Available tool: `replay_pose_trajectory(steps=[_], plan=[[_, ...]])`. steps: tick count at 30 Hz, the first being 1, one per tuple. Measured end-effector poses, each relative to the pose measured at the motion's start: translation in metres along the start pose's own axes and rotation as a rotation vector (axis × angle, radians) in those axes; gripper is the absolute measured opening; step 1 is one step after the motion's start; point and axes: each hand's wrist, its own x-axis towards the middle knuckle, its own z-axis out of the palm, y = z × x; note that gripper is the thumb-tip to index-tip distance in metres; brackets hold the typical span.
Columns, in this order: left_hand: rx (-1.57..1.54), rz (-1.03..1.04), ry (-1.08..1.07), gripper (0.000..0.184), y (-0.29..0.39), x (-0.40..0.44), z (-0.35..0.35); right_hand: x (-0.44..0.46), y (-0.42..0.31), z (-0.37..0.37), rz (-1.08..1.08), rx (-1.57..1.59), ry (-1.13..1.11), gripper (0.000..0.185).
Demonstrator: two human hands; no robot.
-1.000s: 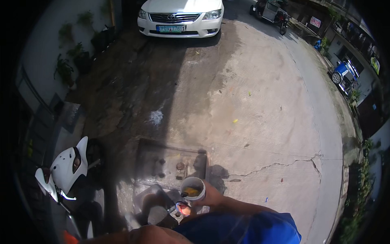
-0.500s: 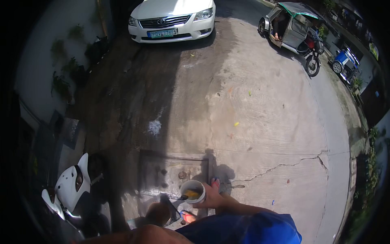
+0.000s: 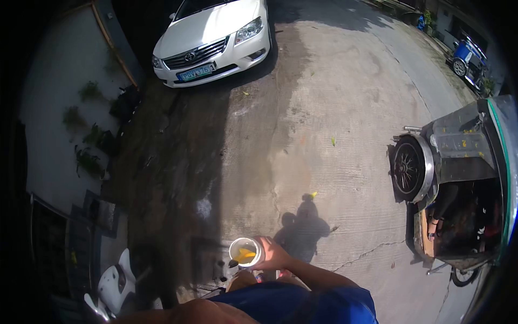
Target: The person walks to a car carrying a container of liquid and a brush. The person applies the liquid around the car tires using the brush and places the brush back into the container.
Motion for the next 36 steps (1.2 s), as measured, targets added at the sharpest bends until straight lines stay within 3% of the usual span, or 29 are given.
replay_pose_trajectory(steps=[8, 9, 10, 11, 13, 15, 16, 18, 21, 23, 25, 27, 29, 30, 32, 36], plan=[[0.114, -0.231, -0.343, 0.081, 0.063, 0.142, -0.04, 0.167, 0.061, -0.104, 0.015, -0.013, 0.008, 0.116], [0.176, -0.193, -0.369, 0.081, 0.074, 0.169, -0.041, 0.19, 0.062, -0.114, 0.042, 0.019, 0.049, 0.111], [0.437, 0.145, -0.076, 0.089, 0.101, 0.199, -0.041, 0.208, 0.06, -0.124, 0.076, 0.057, 0.09, 0.105], [0.263, 0.199, -0.093, 0.091, 0.127, 0.225, -0.05, 0.227, 0.055, -0.137, 0.111, 0.089, 0.133, 0.099], [-0.113, 0.323, -0.11, 0.099, 0.268, 0.295, -0.103, 0.27, 0.019, -0.191, 0.215, 0.098, 0.106, 0.099], [-0.41, 0.31, -0.225, 0.099, 0.339, 0.349, -0.13, 0.31, -0.009, -0.246, 0.312, 0.131, 0.093, 0.098], [-0.561, 0.3, -0.283, 0.1, 0.367, 0.372, -0.138, 0.326, -0.007, -0.271, 0.248, 0.15, 0.127, 0.1], [-0.425, 0.451, -0.242, 0.101, 0.39, 0.441, -0.144, 0.354, 0.007, -0.313, 0.109, 0.203, 0.206, 0.104], [-0.207, 0.588, -0.301, 0.109, 0.433, 0.535, -0.155, 0.376, 0.016, -0.389, 0.144, 0.063, 0.316, 0.108], [-0.221, 0.639, -0.316, 0.114, 0.482, 0.588, -0.156, 0.365, 0.086, -0.409, 0.169, 0.182, 0.528, 0.109], [-0.126, 0.655, -0.293, 0.114, 0.522, 0.639, -0.153, 0.331, 0.164, -0.408, 0.55, 0.36, 0.866, 0.096], [-0.165, 0.557, -0.344, 0.114, 0.555, 0.695, -0.141, 0.28, 0.258, -0.397, 1.279, 0.081, 0.89, 0.084], [-0.337, 0.337, -0.46, 0.112, 0.55, 0.757, -0.108, 0.261, 0.288, -0.422, 1.648, 0.19, 0.587, 0.084], [-0.368, 0.281, -0.453, 0.112, 0.575, 0.78, -0.11, 0.266, 0.292, -0.448, 1.671, 0.297, 0.397, 0.084], [-0.384, 0.214, -0.381, 0.113, 0.633, 0.806, -0.124, 0.301, 0.286, -0.519, 1.578, 0.442, 0.13, 0.084], [-0.199, 0.373, -0.198, 0.107, 0.761, 0.855, -0.163, 0.41, 0.251, -0.698, 1.424, 0.514, -0.246, 0.086]])
